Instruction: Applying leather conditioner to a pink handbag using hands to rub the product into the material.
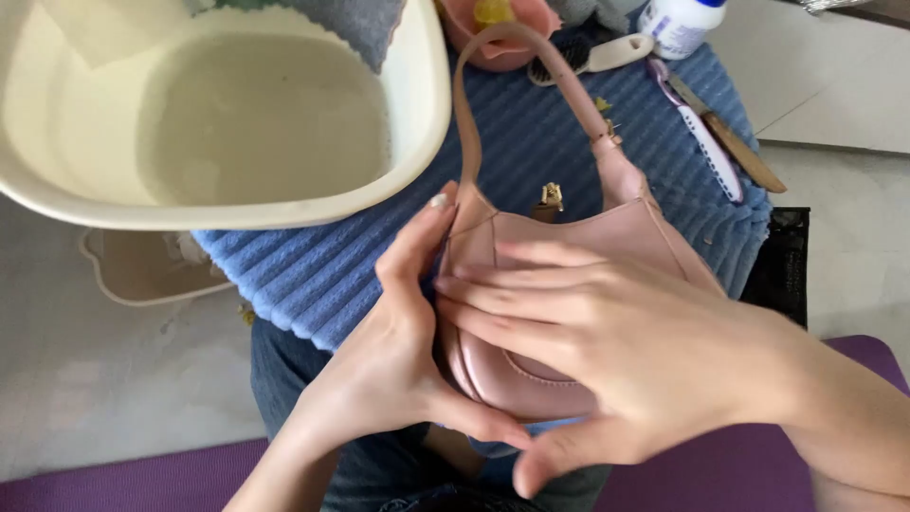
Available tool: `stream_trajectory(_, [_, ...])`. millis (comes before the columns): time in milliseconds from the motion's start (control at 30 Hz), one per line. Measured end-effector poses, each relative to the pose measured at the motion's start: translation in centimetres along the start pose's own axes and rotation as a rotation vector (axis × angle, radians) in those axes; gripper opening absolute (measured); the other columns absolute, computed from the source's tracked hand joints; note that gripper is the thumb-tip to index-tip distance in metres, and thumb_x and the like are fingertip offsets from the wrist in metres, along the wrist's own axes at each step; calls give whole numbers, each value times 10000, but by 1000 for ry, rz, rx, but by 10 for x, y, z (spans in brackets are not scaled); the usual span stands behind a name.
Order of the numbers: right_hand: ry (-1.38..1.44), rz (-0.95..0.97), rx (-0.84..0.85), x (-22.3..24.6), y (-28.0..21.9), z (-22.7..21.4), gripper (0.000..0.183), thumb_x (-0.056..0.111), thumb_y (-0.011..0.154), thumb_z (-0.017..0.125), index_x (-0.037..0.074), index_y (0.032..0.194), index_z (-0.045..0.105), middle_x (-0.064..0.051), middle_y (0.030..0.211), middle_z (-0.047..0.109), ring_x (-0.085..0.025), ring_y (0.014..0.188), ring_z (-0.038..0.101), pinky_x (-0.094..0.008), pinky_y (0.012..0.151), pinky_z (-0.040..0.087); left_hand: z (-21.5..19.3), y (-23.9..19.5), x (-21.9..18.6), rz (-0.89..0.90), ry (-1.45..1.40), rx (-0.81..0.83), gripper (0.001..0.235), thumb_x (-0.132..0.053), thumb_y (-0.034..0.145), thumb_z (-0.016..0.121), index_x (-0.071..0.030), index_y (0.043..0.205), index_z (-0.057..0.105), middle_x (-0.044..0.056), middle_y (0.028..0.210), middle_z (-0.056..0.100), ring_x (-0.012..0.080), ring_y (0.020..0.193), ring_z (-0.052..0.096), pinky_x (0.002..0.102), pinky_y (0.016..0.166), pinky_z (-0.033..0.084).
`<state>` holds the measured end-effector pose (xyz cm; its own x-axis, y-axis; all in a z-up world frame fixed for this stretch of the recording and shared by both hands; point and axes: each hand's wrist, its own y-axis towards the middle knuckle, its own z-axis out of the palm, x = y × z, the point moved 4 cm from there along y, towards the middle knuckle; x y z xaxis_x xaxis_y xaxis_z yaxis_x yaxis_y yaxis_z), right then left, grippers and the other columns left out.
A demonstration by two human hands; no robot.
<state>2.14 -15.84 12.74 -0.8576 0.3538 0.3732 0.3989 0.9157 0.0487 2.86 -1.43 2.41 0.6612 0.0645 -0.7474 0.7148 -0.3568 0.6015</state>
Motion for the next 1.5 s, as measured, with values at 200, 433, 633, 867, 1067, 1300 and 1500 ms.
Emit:
stream_trajectory(200, [-10,93,14,-37,-3,-7,242,187,783,685,80,991,743,-19,1031,780,-212,944,721,-575,1208,290,1,-4,3,-13,-3,9,1533,-544,451,959,45,1541,57,306,1679,222,432,1592,352,509,1327,353])
stream_trajectory(433, [93,68,33,-8,-16,11,831,607,821,629,-28,1357,598,-155,1387,679,-348,1343,591,-617,1167,283,-1,-1,0,-3,-17,2,1505,-555,433,941,47,1518,90,384,1650,254,477,1579,361,506,1300,367])
stream_trajectory(633, [225,21,196,-17,-42,3,685,604,903,567,54,1275,737,-163,1419,674,-319,1391,571,-645,1179,121,-1,-3,2,-7,-75,23,1522,-495,432,993,-18,1554,81,312,1663,272,444,1558,433,524,1315,409])
stream_trajectory(867, [-71,47,67,3,-26,22,976,677,821,655,-56,1444,497,-238,1511,537,-378,1469,431,-627,1203,190,-2,-1,-1,-19,-53,15,1524,-497,403,982,14,1535,98,336,1659,276,452,1559,428,510,1305,391])
stream_trajectory(1067, [19,81,112,12,-65,29,797,483,808,773,53,1452,581,-98,1601,498,-218,1473,484,-626,1213,149,0,-2,1,-30,-42,15,1552,-466,369,1038,-18,1530,112,332,1655,289,455,1547,448,504,1282,430])
stream_trajectory(1300, [-161,211,102,13,-111,32,873,628,699,863,237,1447,638,79,1607,539,-126,1502,418,-532,1207,149,3,-4,4,-21,-4,30,1603,-530,381,1014,12,1552,64,282,1680,225,460,1605,373,538,1347,384])
stream_trajectory(1500, [-40,344,-55,9,-147,23,532,469,543,977,195,964,805,-63,1458,666,-256,1401,592,-681,1164,250,4,-2,1,-72,1,28,1580,-539,361,964,38,1536,78,298,1677,225,449,1585,386,526,1325,393])
